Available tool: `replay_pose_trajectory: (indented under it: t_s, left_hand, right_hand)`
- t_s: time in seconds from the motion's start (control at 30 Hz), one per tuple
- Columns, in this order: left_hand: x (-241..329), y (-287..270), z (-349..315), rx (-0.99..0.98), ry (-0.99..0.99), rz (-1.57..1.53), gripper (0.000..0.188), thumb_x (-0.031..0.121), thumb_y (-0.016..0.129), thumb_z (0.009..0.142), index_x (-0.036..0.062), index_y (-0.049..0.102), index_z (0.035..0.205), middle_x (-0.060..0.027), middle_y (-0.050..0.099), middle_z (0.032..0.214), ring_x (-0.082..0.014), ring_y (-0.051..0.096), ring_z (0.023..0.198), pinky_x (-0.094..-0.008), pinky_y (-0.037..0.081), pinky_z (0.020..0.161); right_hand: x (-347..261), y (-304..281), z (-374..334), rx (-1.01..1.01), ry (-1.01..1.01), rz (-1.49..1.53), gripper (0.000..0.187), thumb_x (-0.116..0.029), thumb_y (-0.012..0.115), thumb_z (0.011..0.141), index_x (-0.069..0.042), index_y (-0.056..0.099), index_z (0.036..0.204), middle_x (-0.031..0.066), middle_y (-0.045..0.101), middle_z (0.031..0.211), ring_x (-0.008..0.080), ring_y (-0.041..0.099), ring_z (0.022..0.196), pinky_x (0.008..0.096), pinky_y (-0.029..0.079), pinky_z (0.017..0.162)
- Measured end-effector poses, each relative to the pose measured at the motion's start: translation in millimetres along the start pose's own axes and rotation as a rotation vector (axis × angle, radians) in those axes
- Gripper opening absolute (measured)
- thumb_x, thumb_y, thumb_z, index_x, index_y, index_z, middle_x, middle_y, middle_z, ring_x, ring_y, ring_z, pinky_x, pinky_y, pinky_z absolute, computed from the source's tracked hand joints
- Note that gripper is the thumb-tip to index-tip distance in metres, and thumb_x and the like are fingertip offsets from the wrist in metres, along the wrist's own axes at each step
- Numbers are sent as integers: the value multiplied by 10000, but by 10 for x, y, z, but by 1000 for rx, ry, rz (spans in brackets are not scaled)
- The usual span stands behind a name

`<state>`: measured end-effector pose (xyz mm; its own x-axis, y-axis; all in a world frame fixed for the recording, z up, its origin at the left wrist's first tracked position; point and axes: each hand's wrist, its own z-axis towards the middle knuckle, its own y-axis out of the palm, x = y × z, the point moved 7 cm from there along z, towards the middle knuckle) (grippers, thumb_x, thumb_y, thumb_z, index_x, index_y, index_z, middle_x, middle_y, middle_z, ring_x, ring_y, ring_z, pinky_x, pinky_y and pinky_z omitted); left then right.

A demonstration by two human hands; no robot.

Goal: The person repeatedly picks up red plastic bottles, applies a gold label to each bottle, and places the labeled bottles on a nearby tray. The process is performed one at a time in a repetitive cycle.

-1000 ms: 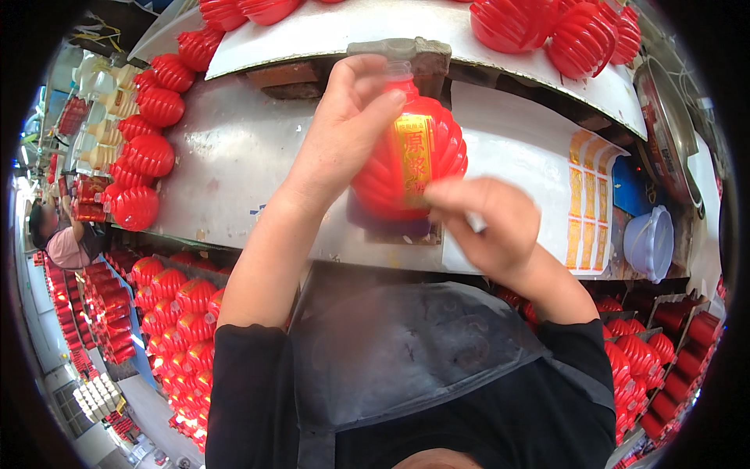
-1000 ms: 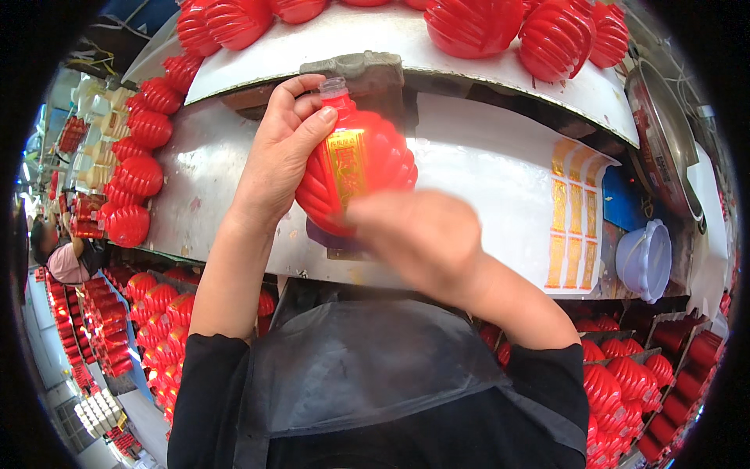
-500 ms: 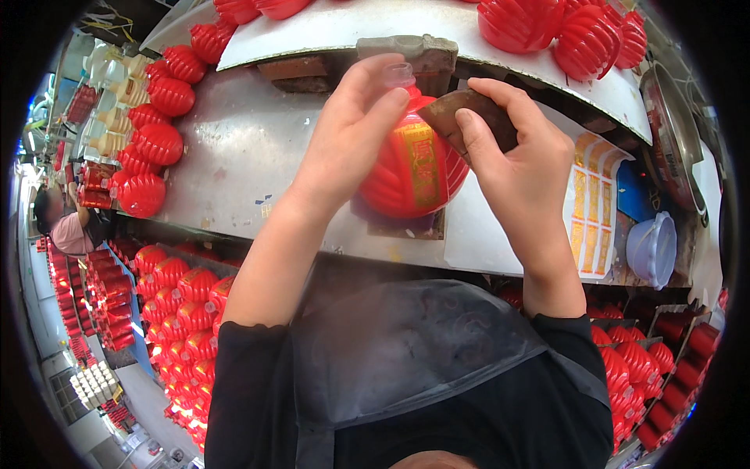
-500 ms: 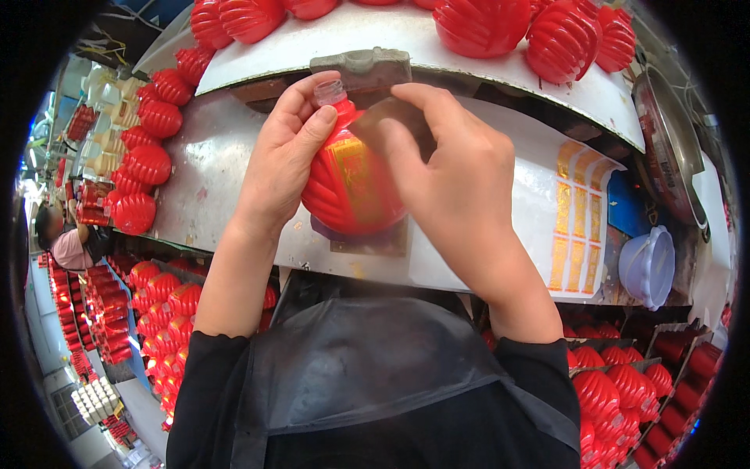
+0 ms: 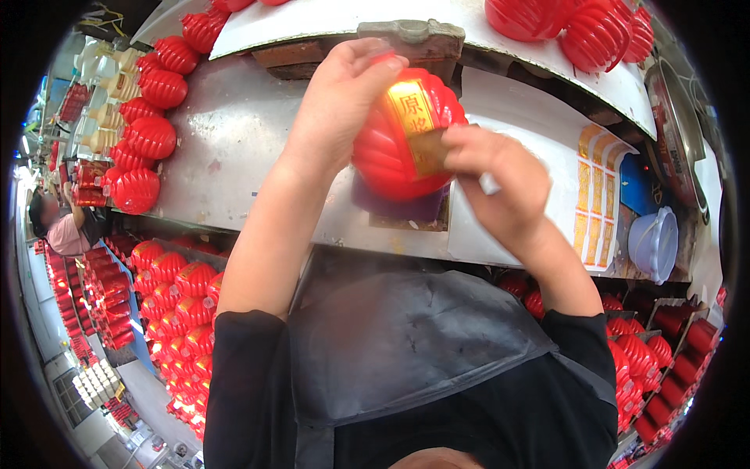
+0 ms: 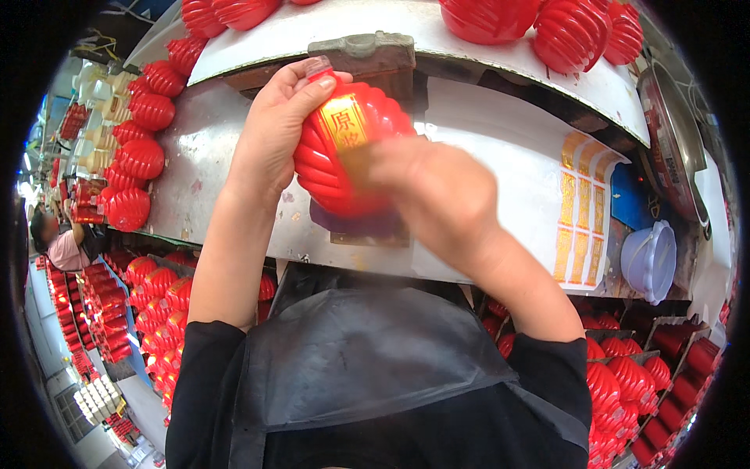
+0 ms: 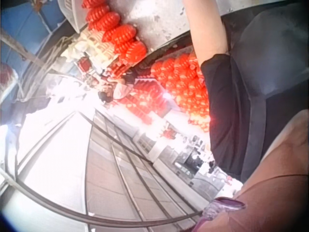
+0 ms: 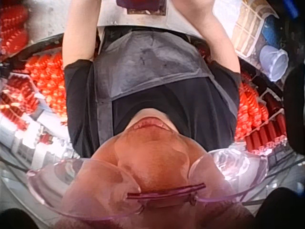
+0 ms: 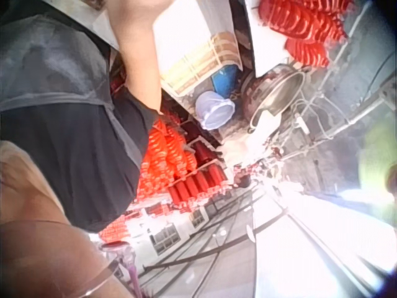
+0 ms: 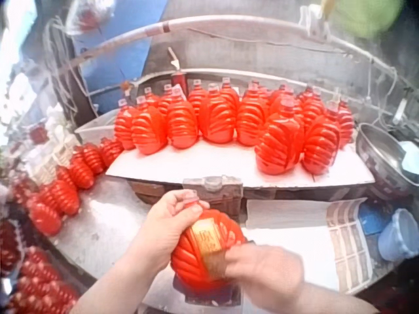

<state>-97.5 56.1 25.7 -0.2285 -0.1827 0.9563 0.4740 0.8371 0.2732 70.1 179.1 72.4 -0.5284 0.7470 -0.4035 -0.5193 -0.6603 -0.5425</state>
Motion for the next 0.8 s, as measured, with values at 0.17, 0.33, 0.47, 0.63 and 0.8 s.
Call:
replay_pose_trajectory:
  t_s: [0.17,0.33,0.47,0.63,0.8]
  left_hand:
    - [-74,-179,11,115,-49,-151,347,140,645,1039,-45,504,1295,-181,698,1215,-222,695,1075,-372,583,964]
    - [-70,-231,-77,202,-38,-152,284,154,611,1065,-28,518,1262,-191,703,1222,-233,699,1082,-392,589,970]
    - [-28,-197,-169,220,-1,-179,293,178,605,1073,-24,505,1261,-187,694,1241,-235,696,1081,-383,591,966]
    - [89,-121,-350,172,117,-182,312,201,644,1059,-5,497,1241,-186,702,1207,-215,695,1055,-361,589,952]
    - [212,-19,-610,160,257,-184,278,127,674,1031,3,512,1220,-153,703,1176,-175,677,1076,-314,555,962]
  right_hand:
    - [-384,153,-192,-64,-231,-91,196,-4,747,759,-62,735,947,117,759,1018,285,750,908,353,607,729]
    - [-129,-27,-50,117,147,-85,181,-20,765,797,-55,747,974,116,761,981,270,755,914,378,607,791]
    - [-472,156,-20,-32,-260,-48,182,2,756,743,-72,758,910,107,764,999,261,744,923,362,573,735]
    - [-81,73,32,72,400,345,228,44,708,930,8,710,1155,107,761,1054,154,723,928,288,594,842]
    - [-78,89,360,80,384,159,265,-18,704,957,3,704,1220,91,743,1086,133,686,996,269,540,887]
